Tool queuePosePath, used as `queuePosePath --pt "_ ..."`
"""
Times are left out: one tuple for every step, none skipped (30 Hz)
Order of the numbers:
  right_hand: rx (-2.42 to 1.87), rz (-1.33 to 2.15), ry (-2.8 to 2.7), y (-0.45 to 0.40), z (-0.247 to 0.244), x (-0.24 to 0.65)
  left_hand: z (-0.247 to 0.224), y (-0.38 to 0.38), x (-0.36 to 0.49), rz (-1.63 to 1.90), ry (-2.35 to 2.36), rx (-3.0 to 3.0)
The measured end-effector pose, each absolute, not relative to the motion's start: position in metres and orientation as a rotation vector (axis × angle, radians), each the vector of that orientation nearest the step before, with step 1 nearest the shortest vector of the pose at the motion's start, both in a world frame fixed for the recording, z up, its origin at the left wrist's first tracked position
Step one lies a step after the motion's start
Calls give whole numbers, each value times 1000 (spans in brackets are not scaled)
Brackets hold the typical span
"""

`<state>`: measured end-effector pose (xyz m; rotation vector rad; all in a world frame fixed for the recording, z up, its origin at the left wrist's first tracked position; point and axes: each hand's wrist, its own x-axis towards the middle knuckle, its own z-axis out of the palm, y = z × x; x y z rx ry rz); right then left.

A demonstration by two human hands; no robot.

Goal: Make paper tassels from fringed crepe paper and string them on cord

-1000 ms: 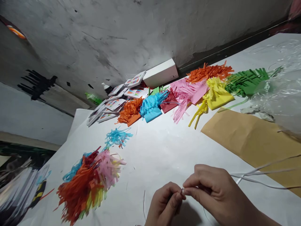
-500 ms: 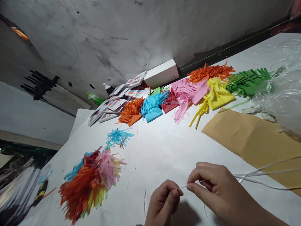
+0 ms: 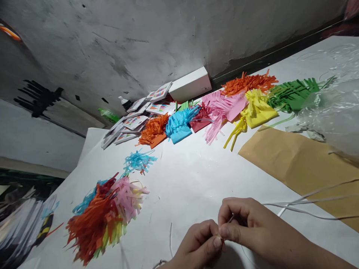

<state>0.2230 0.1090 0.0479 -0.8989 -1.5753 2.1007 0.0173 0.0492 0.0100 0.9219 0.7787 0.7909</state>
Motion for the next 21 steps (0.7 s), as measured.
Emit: queuePosePath --pt "-886 2109 -1571 109 47 223 11 49 18 804 786 905" --pt "-882 2119 -1567 109 47 223 11 49 19 818 783 889" --pt "-880 2131 -1562 109 47 224 12 49 19 826 767 864" --pt "-880 2140 -1552 109 46 224 12 49 20 828 749 830" --pt "-874 2145 -1544 109 46 224 12 50 21 826 736 792" --pt "-868 2145 -1535 109 45 224 11 50 21 827 732 753" --pt "-863 2144 -1528 109 44 224 11 50 22 829 735 717" --pt "-858 2141 -1524 110 43 224 10 50 22 832 744 682" --pt "-852 2138 -1523 110 42 224 9 50 22 836 760 651" --pt "-845 2136 -1524 110 41 224 7 49 23 839 777 622" --pt "-837 2137 -1526 110 40 224 6 49 23 841 793 597" --pt "-838 2133 -1527 110 39 224 5 49 23 841 808 578" --pt "-841 2129 -1529 109 38 224 4 48 23 844 819 567" --pt "-843 2126 -1527 109 37 224 2 48 23 849 823 562" --pt "-846 2128 -1521 109 36 224 2 48 23 853 820 564" --pt "-844 2134 -1513 109 36 224 1 48 24 859 807 569" --pt "-838 2142 -1504 109 36 224 1 48 24 868 794 572" --pt "-829 2154 -1495 108 36 223 1 48 24 878 782 578" --pt "-823 2161 -1489 109 36 223 1 48 25 891 775 585" --pt "-825 2166 -1484 109 36 223 1 49 25 905 767 596" --pt "-830 2171 -1478 109 36 223 1 49 25 918 758 609"
